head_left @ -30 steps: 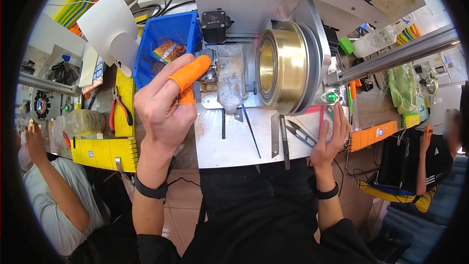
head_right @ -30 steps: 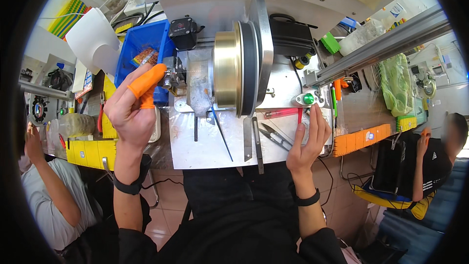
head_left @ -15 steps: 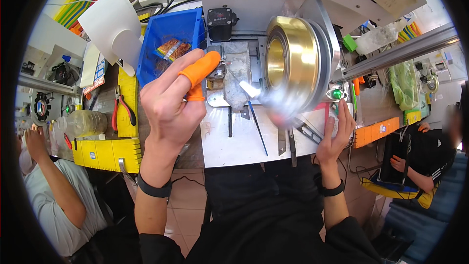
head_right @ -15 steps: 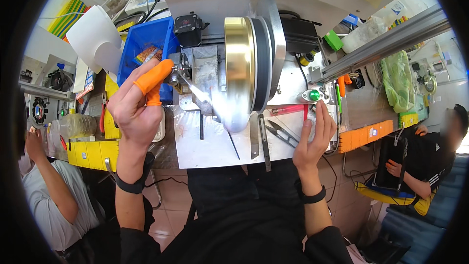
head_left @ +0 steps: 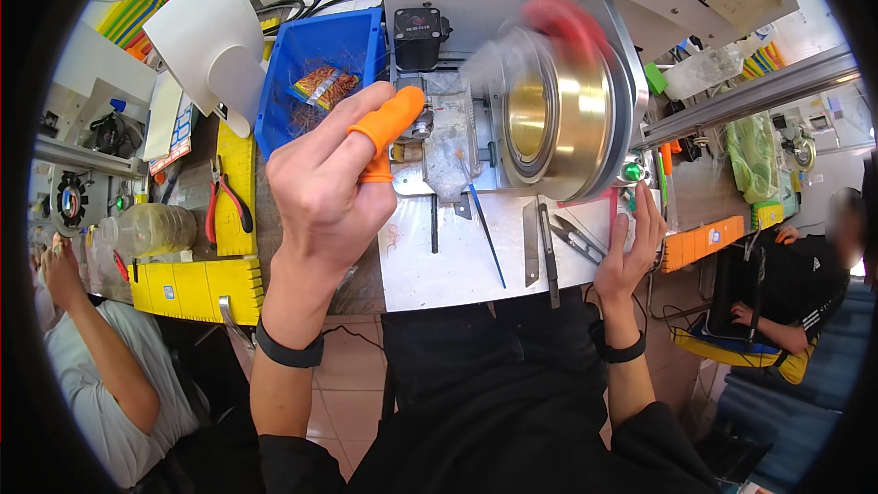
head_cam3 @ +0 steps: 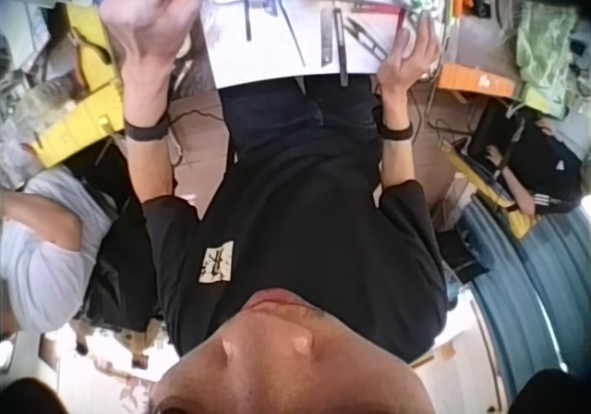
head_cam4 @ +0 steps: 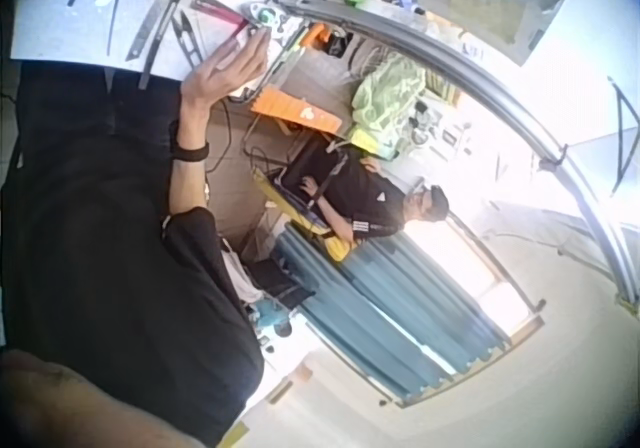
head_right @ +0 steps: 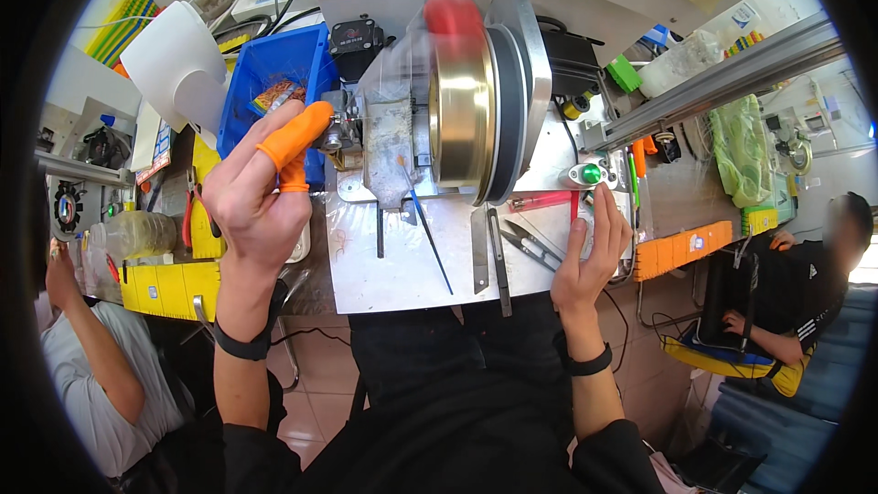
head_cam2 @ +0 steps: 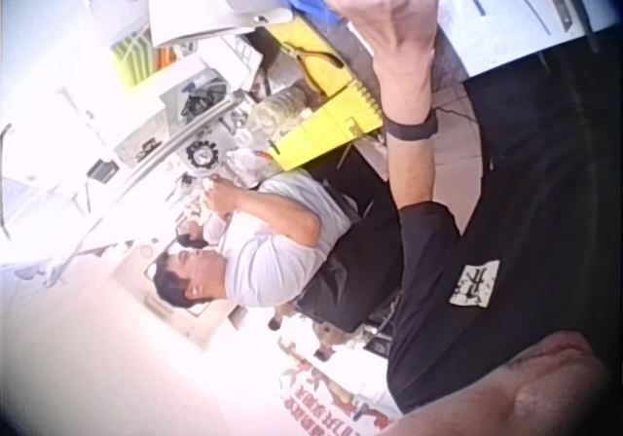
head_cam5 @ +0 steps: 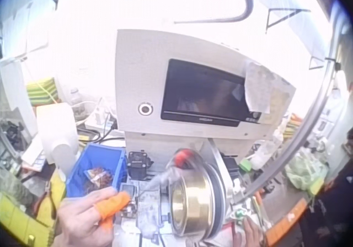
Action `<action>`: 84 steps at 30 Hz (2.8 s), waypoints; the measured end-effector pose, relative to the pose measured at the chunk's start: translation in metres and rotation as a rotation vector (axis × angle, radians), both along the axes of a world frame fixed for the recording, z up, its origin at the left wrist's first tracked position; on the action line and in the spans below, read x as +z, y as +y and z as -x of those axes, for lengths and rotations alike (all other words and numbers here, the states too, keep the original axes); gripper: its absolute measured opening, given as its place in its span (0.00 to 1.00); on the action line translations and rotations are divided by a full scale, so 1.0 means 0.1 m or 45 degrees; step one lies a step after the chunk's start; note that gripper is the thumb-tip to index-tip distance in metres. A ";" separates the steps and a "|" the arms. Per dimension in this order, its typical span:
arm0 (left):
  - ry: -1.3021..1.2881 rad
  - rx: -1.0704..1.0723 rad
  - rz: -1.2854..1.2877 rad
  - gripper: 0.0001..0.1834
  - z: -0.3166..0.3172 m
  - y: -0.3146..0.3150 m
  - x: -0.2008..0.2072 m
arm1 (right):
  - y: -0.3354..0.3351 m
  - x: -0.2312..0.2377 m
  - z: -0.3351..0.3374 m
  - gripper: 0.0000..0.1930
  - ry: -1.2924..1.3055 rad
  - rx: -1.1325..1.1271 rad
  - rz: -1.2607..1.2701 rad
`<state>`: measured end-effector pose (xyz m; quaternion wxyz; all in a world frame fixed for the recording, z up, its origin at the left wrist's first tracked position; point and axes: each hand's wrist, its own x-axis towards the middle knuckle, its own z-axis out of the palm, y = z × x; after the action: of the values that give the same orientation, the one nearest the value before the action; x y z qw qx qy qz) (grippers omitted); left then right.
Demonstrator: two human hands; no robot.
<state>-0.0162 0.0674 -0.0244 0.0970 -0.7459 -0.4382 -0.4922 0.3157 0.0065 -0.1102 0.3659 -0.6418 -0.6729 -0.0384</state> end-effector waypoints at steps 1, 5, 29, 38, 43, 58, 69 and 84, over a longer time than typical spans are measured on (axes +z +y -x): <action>-0.003 -0.001 -0.001 0.12 0.00 0.00 0.00 | 0.00 0.00 0.00 0.21 0.002 -0.001 -0.004; 0.000 0.000 -0.003 0.12 -0.01 -0.01 0.02 | 0.00 0.00 0.01 0.21 0.008 0.001 -0.002; 0.025 0.008 0.128 0.20 0.00 -0.06 0.03 | -0.01 0.06 0.04 0.21 0.013 0.015 -0.025; 0.007 0.019 0.133 0.22 -0.02 -0.07 0.03 | 0.00 0.07 0.05 0.21 0.017 0.026 -0.035; -0.002 0.006 0.122 0.23 -0.02 -0.06 0.03 | 0.00 0.07 0.05 0.21 0.016 0.031 -0.032; -0.001 0.001 0.102 0.24 -0.01 -0.05 0.02 | 0.00 0.05 0.05 0.20 0.002 0.023 -0.066; -0.098 0.026 0.170 0.24 -0.05 -0.09 -0.01 | -0.01 0.03 0.05 0.20 0.028 0.014 -0.050; -0.228 0.051 0.285 0.20 -0.14 -0.13 0.11 | -0.06 0.02 -0.04 0.20 0.216 0.006 -0.108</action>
<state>-0.0025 0.0545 -0.0133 -0.0166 -0.6963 -0.5120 -0.5027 0.3200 0.0006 -0.1083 0.4485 -0.6252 -0.6386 -0.0114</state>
